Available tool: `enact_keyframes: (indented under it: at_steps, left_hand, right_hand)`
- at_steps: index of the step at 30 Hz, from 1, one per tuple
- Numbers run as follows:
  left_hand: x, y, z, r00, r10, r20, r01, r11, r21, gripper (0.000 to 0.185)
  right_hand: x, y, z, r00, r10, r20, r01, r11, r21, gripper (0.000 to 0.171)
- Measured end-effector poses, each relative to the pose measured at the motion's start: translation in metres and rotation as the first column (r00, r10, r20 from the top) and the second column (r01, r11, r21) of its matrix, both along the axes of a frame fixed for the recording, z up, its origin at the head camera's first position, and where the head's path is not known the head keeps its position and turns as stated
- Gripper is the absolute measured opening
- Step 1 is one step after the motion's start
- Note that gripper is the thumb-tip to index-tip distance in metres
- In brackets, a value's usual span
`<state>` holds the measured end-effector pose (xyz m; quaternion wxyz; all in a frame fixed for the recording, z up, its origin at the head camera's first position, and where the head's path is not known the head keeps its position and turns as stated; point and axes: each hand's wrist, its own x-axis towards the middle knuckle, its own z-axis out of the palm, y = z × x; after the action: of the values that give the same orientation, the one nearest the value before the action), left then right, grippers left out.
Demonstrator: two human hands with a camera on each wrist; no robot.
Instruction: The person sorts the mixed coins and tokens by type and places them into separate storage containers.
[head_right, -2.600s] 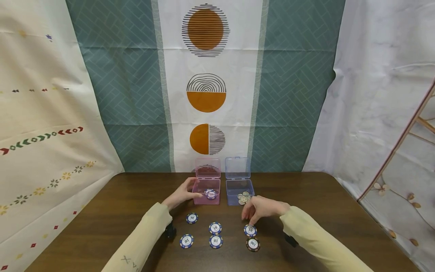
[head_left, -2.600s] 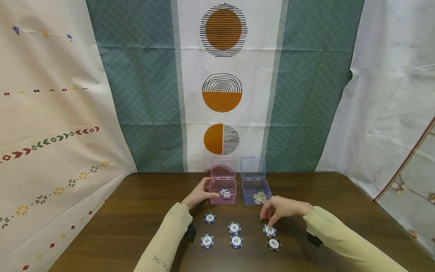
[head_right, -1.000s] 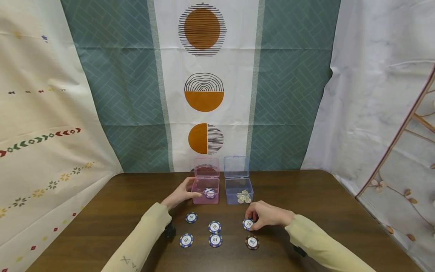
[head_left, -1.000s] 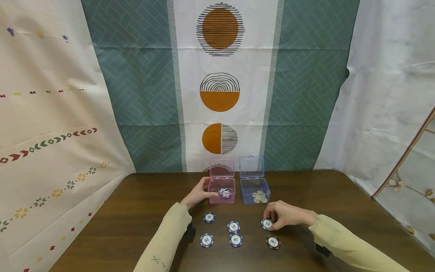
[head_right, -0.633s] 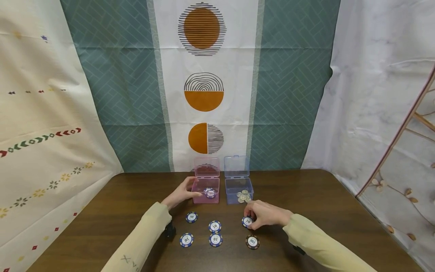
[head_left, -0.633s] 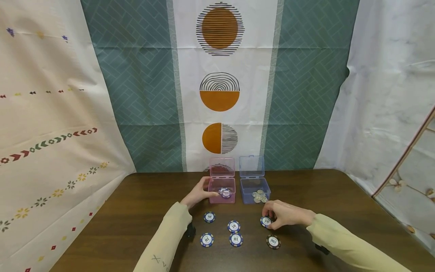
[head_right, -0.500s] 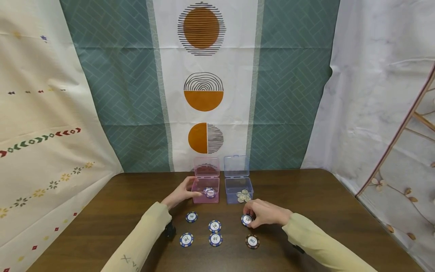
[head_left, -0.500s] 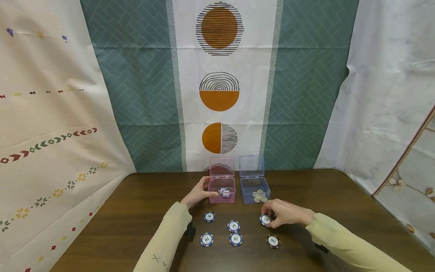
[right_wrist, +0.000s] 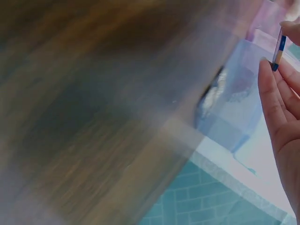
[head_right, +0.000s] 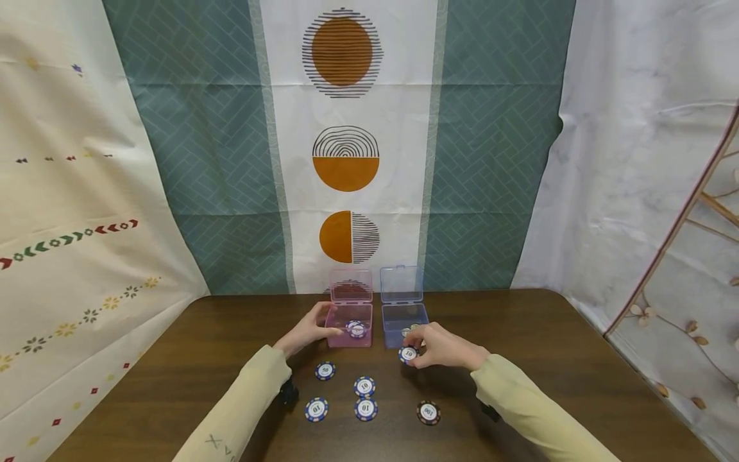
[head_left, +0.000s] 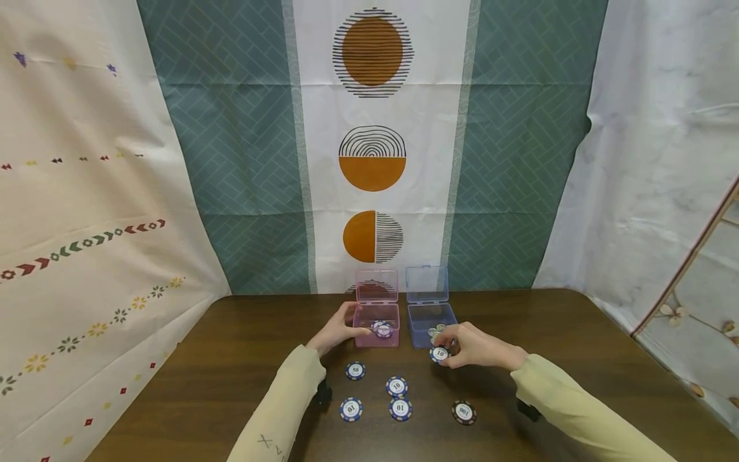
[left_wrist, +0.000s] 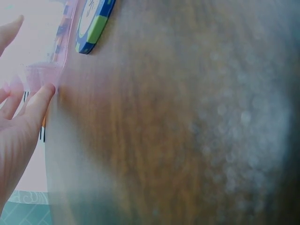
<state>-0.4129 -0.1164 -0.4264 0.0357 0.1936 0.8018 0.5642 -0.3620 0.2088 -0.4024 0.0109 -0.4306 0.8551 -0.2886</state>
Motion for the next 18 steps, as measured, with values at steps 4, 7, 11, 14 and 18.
enact_keyframes:
  at_steps: [4, 7, 11, 14, 18]
  left_hand:
    - [0.011, 0.001, 0.01, 1.0, -0.012, -0.006, 0.012, 1.0, -0.018, 0.068]
    - [0.011, 0.0, 0.01, 1.0, -0.011, -0.002, 0.011, 1.0, -0.02, 0.068]
    - [-0.002, -0.001, -0.004, 1.0, -0.003, -0.022, 0.003, 1.0, -0.009, 0.066]
    - [-0.012, -0.002, -0.015, 0.999, 0.013, -0.04, -0.013, 1.0, -0.007, 0.066]
    - [-0.01, -0.001, -0.014, 0.999, 0.013, -0.03, -0.013, 1.0, -0.006, 0.066]
  right_hand:
    - [-0.002, -0.006, 0.004, 1.0, -0.005, 0.007, 0.005, 1.0, -0.025, 0.025]
    - [-0.004, -0.012, 0.007, 1.0, -0.006, -0.005, 0.006, 0.999, -0.044, 0.026]
    - [-0.006, -0.019, 0.011, 0.999, -0.001, -0.035, -0.002, 0.997, -0.082, 0.027]
    - [-0.009, -0.026, 0.016, 0.999, -0.013, -0.052, 0.009, 0.996, -0.09, 0.027]
    - [-0.013, -0.034, 0.022, 0.997, -0.025, -0.073, 0.018, 0.996, -0.093, 0.027]
